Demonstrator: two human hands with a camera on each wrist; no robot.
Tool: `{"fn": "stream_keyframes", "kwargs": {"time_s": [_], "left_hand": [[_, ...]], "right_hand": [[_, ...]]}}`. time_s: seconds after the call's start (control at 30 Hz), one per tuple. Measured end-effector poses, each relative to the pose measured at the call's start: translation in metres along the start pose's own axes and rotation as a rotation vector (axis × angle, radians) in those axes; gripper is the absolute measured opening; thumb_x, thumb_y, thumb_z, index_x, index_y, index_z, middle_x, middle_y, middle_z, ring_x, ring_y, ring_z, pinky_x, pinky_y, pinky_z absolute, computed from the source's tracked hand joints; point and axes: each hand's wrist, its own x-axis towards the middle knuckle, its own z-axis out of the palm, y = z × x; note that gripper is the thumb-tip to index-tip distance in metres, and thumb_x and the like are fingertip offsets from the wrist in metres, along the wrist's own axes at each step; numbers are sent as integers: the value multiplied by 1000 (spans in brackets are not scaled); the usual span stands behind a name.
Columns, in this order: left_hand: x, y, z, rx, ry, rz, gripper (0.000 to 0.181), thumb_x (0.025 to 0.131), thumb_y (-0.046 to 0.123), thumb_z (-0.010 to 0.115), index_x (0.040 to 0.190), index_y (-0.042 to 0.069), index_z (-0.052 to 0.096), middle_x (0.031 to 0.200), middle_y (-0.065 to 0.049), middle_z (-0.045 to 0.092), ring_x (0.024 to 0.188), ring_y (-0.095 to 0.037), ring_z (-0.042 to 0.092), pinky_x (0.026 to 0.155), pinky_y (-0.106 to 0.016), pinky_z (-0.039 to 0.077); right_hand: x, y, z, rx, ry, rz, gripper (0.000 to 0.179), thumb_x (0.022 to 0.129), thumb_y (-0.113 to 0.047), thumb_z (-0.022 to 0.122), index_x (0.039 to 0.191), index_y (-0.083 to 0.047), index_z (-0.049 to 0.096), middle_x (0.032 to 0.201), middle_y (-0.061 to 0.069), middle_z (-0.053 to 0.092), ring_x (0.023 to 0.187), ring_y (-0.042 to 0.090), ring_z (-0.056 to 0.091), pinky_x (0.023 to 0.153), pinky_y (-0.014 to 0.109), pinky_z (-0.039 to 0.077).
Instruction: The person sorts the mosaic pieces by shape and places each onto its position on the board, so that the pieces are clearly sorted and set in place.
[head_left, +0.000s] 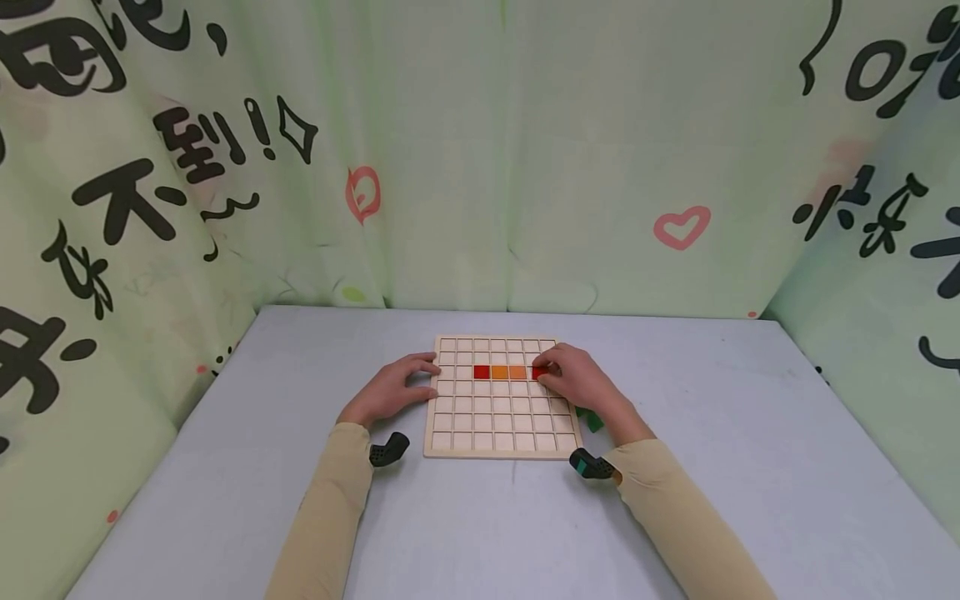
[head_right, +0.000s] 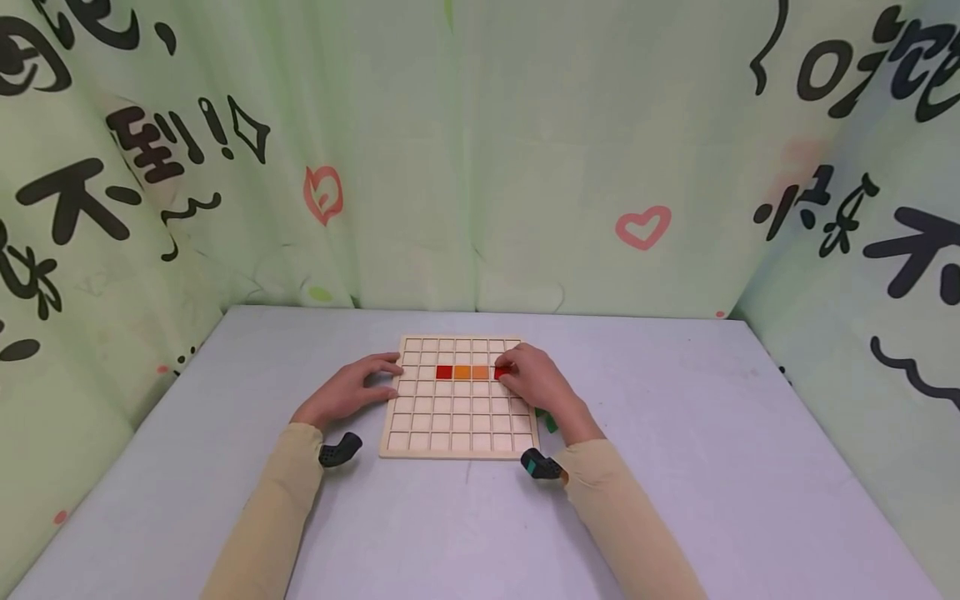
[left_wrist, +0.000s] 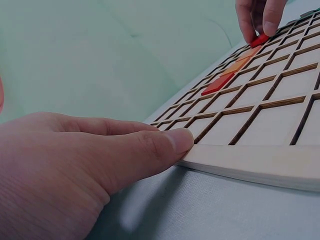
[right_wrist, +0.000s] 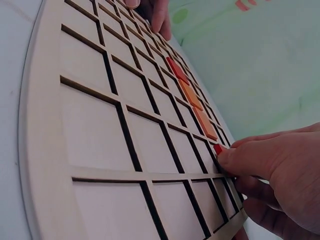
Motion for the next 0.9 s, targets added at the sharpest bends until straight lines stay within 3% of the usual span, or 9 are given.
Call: {"fn": "stream_keyframes", "kwargs": {"time_s": [0.23, 0.9], "left_hand": [[0, 1, -1, -8, -2, -1, 37, 89, 23, 73, 124, 11, 65, 152, -4, 42, 144, -27, 30, 117, -44, 28], [-2, 5, -1, -24, 0, -22, 36, 89, 22, 74, 123, 12, 65, 152, -3, 41, 144, -26, 29, 117, -43, 28]], "right_hand": [[1, -1, 1, 10, -11, 5, 23, 93, -7, 63, 115, 0, 67, 112, 14, 62, 98, 28, 60, 88, 44, 53], [4, 1, 3, 35, -21, 9, 21, 94, -4, 62, 114, 0, 66, 113, 13, 63, 99, 27, 62, 88, 42, 54]]}}
